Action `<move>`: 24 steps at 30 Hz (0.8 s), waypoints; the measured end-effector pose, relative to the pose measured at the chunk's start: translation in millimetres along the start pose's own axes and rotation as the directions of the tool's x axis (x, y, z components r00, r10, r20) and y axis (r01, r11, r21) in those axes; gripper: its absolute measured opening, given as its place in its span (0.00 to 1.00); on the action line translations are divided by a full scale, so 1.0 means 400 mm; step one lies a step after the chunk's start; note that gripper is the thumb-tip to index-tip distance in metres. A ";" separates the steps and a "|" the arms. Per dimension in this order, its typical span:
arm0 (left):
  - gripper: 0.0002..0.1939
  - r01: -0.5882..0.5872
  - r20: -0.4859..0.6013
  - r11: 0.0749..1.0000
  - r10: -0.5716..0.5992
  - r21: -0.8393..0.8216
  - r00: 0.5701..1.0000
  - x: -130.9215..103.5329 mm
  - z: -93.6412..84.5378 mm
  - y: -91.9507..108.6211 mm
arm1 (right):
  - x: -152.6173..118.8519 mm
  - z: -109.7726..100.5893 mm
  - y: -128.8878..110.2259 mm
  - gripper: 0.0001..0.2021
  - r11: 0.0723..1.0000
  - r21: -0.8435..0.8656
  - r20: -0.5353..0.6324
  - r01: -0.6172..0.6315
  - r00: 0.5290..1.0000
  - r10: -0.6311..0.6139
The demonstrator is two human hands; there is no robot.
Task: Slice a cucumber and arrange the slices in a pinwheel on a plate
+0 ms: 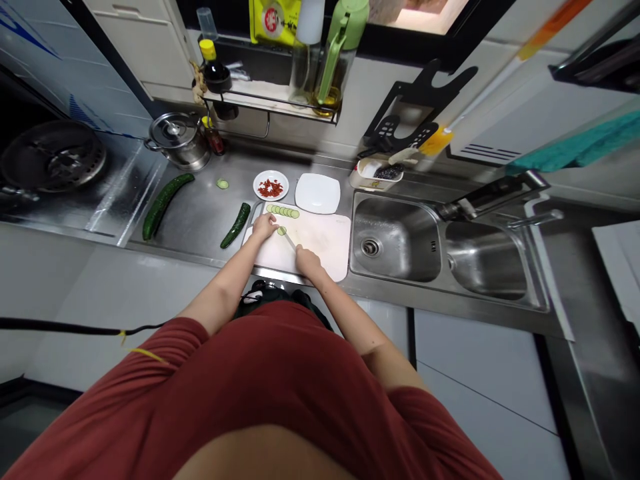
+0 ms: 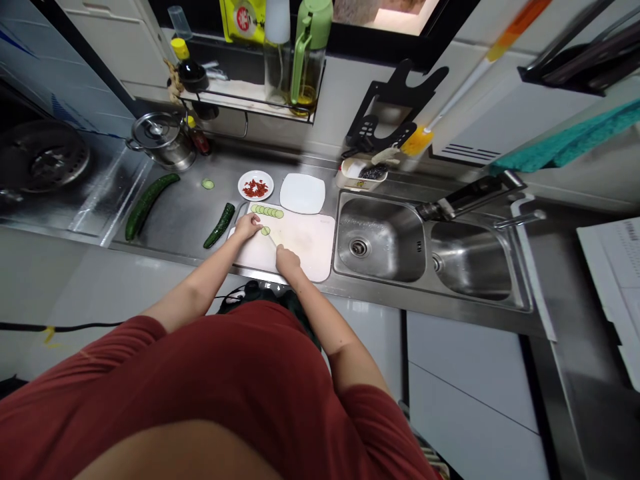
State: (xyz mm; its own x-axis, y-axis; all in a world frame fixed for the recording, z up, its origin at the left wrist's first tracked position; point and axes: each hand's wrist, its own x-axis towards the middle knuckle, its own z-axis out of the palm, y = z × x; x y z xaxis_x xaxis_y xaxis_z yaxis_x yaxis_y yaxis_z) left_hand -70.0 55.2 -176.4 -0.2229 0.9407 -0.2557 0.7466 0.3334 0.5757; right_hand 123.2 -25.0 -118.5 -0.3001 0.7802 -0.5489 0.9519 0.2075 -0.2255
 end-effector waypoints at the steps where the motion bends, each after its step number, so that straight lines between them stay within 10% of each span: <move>1: 0.11 -0.002 0.000 1.000 0.002 -0.001 1.000 0.001 0.001 -0.001 | -0.002 0.001 0.001 0.16 1.000 -0.001 -0.002 0.003 1.000 -0.003; 24: 0.12 -0.006 0.006 0.999 0.006 0.034 1.000 0.010 0.008 -0.011 | 0.000 0.000 -0.003 0.16 1.000 0.009 0.007 -0.004 1.000 0.004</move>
State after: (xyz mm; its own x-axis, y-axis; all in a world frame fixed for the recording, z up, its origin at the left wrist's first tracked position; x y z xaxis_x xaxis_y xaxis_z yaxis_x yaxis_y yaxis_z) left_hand -72.2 57.3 -182.4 -0.2148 0.9424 -0.2565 0.7686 0.3252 0.5509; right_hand 122.2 -25.3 -118.3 -0.2969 0.7770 -0.5551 0.9524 0.1989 -0.2310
